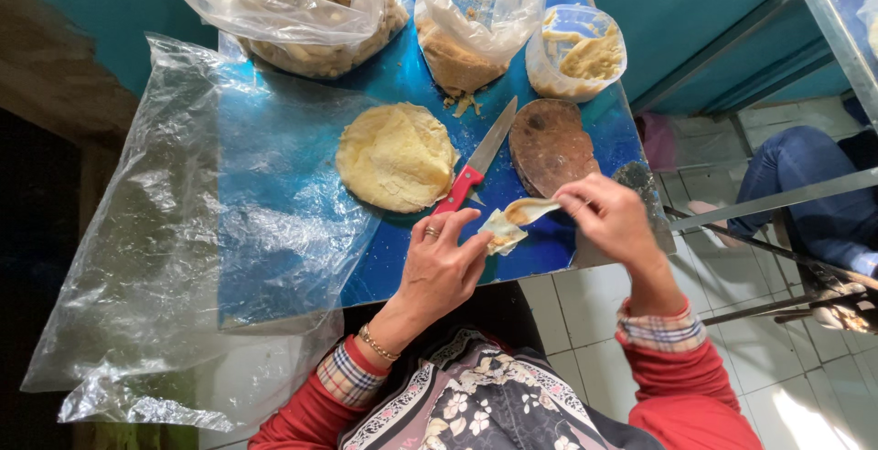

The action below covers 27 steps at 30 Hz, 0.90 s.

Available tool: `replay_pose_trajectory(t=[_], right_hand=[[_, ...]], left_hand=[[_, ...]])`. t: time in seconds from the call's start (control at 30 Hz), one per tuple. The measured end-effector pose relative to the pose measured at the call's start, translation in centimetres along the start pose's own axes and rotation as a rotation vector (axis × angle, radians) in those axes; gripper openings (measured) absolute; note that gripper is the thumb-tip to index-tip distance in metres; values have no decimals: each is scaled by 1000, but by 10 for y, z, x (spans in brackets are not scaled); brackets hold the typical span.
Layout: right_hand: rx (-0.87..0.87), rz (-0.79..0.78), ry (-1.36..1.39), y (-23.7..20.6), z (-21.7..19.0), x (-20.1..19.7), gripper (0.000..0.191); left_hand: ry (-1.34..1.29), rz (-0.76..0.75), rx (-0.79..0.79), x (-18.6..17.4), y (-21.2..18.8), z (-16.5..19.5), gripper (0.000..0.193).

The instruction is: The person pinches off small pieces of dough, rolls them between the fingers into short cylinders, and drops them into a plastic bag. They then flatten dough balls into round discs by hand and peel a plastic sheet off the flattened discs on the table.

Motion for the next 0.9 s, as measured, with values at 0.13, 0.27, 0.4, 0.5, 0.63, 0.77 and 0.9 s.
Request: replay_pose_trajectory(t=[0.13,0.27,0.4,0.5,0.63,0.77,0.9], right_hand=[[29,14,139,45,18,-36,10],[5,140,124,133,26,-55,12],[-401,251,-386,221,15,-26,9],[-296,155,-792,265,22,27,14],[-455,-56,-977,276,7,71,23],[-696,178,-756,207,-36,32,49],[-384,39,-162,60,-58,20,9]], left_hand=[[112,20,-45,-1,-6,0,25],[150,8,-65,1,-6,3,18],[135,10,-75,3,-6,3,13],[117,4,-78,4,-6,3,13],[134,18,-81,5,-5,5,17],[154,10,-95,4,-4,6,18],[140,23,-122,6,-1,6,13]])
Point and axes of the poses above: each hand's wrist, its own y-axis towards the middle knuckle, its own x-axis out of the palm, z = x × y, the point moved 4 cm from there along y, towards the middle knuckle, and after that the axes turned 15 degrees about y, right-handed, at the moved point
